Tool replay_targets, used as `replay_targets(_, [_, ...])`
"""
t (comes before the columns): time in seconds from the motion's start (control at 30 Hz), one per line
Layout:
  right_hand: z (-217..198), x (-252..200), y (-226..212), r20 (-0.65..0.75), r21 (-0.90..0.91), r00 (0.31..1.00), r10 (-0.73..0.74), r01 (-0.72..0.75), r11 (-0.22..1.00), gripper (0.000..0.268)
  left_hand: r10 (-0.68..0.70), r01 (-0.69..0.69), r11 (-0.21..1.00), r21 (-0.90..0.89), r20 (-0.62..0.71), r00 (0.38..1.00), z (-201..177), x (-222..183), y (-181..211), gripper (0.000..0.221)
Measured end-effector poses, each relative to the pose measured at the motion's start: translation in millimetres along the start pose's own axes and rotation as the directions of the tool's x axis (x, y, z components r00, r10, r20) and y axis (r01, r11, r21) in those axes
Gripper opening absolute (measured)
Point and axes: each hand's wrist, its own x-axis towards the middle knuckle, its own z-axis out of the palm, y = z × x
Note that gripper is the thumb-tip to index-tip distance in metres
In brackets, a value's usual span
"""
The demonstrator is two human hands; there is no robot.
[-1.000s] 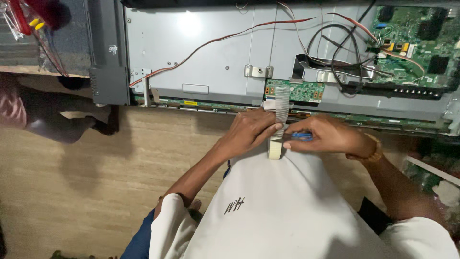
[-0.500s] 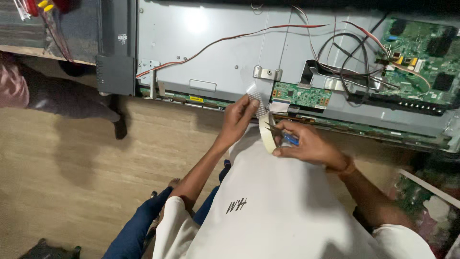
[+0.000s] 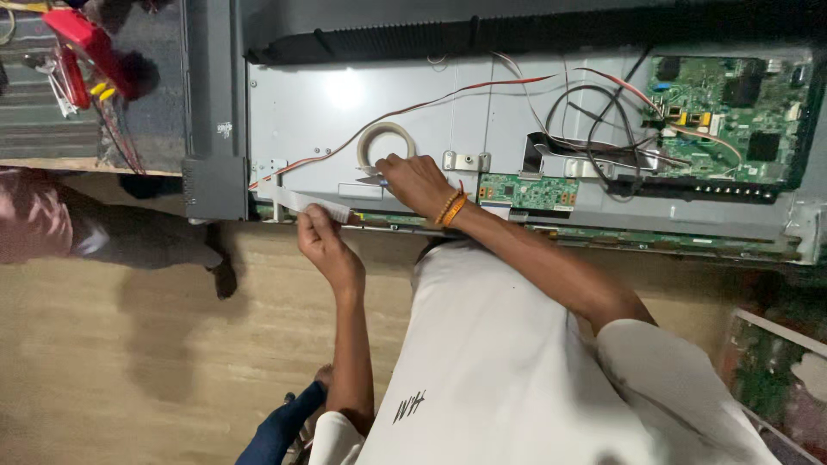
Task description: The person works on the back of a disassembled television, using a power drill to remove screws and then applying adhesive tape to secure a ribbon cable and circuit board components.
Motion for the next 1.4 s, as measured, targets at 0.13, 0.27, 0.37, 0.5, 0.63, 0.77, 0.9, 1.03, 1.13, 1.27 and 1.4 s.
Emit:
replay_targets(0.13, [8.3,19.7,17.2,-0.227,-0.024,0.972,-0.064,0.06,0.998,0.037,-0.059,0.055,0.997,0.057,0.084,0.995,14.1,-12.3,-11.6,0.032])
replay_targets(0.27, [5.0,23.5,23.3,-0.323,-0.191,0.933,-0.157,0.098,0.977,0.044,-0.152,0.133,0.986,0.101,0.202,0.968,39.0,-21.4,-18.8,0.025])
replay_targets(0.37, [-8.2,-4.3,35.1,-0.497,0.101,0.868,-0.019,0.079,0.992,0.032,-0.183,0.121,0.971,0.208,0.316,0.931,60.1,-20.8,-20.4,0.027])
replay_targets(0.5, [-46.6,-76.7,67.1,-0.012,0.922,0.945,0.327,-0.116,0.369,0.031,-0.208,-0.096,0.893,0.44,0.592,0.779,91.5,-18.8,-18.1,0.027])
replay_targets(0.63, [-73.0,-153.3,87.5,-0.065,0.89,0.9,0.432,-0.143,0.434,0.019,-0.157,-0.266,0.888,0.375,0.791,0.591,134.2,-32.7,-20.6,0.026])
replay_targets(0.77, [-69.3,-199.2,101.6,-0.343,0.749,0.77,0.537,-0.12,0.651,0.011,-0.259,-0.253,0.863,0.437,0.813,0.521,167.6,-48.0,-37.9,0.033])
replay_targets(0.9, [-67.9,-229.9,119.5,-0.555,0.832,0.48,0.679,0.315,0.457,0.009,-0.332,-0.122,0.84,0.529,0.679,0.655,191.4,-42.6,-75.2,0.04])
replay_targets(1.03, [-80.0,-255.2,138.3,-0.581,0.805,0.346,0.737,0.38,0.456,0.008,-0.317,-0.116,0.787,0.606,0.558,0.767,213.8,-24.5,-119.9,0.05])
replay_targets(1.13, [-80.7,-265.6,143.4,-0.566,0.82,0.37,0.736,0.344,0.457,0.007,-0.339,-0.224,0.676,0.702,0.566,0.751,229.0,-18.6,-146.5,0.053])
replay_targets(1.27, [-78.0,-264.9,149.7,-0.5,0.863,0.402,0.767,0.305,0.403,0.007,-0.301,-0.198,0.729,0.655,0.567,0.767,236.4,-14.5,-162.2,0.042])
replay_targets(1.4, [-78.8,-258.7,161.1,-0.47,0.88,0.447,0.761,0.309,0.361,0.008,-0.453,-0.057,0.703,0.709,0.508,0.732,237.1,-12.9,-166.6,0.042])
